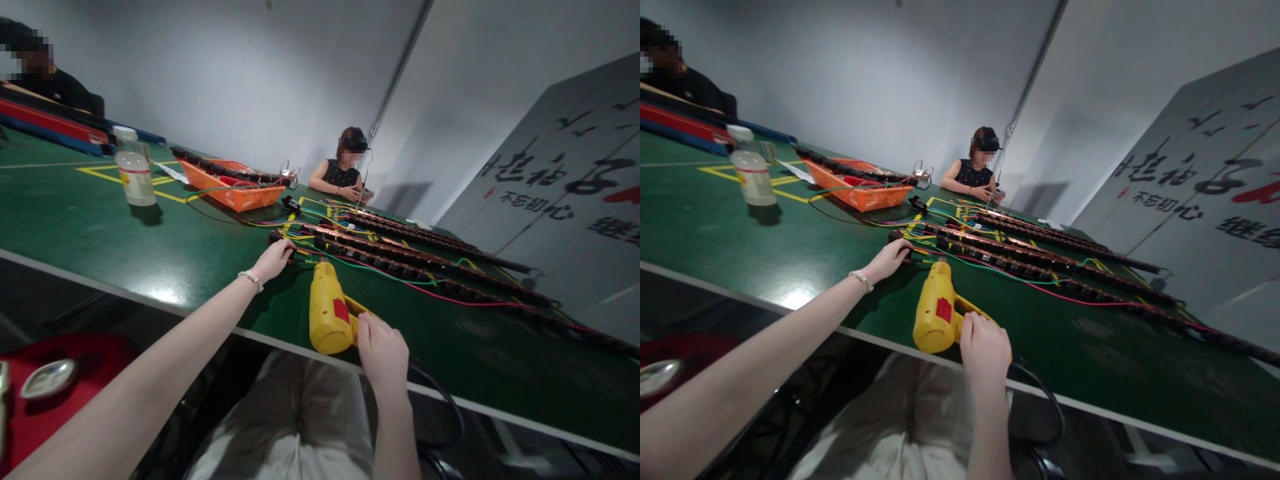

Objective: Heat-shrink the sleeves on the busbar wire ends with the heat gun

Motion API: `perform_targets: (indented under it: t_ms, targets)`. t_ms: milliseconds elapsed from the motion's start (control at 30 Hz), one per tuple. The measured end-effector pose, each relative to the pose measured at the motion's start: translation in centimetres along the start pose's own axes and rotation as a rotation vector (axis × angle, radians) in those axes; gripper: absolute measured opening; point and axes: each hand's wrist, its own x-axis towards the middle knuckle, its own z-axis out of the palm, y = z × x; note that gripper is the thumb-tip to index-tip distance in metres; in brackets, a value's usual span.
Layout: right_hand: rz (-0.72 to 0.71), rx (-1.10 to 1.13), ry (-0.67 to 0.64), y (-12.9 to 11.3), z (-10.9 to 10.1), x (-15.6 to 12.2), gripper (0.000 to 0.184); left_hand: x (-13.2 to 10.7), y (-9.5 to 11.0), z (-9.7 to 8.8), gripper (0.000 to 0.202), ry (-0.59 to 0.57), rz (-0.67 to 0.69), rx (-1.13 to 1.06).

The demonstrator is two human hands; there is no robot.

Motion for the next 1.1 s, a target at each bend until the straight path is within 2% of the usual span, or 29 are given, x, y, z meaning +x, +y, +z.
perform_targets:
  t_ms: [233,433,667,1100]
  targets:
    - [-0.149,0.137,0.116,-3.9,0.2,-0.4,0.034,0.2,-0.7,-0.1,0.019,0.046,-0.055,0.002]
    - [-0.146,0.182,0.166,-5.2,0.3,-0.7,0.034,0.3,-1.1,-0.2,0.018,0.095,-0.073,0.007]
    - [-0.127,0.213,0.144,-3.5,0.4,-0.6,0.034,0.0,-0.6,-0.4,0.019,0.075,-0.068,0.016]
    - [-0.002,0.068,0.200,2.2,1.1,-0.2,0.043,-0.2,-0.6,-0.4,0.019,0.092,-0.051,0.030]
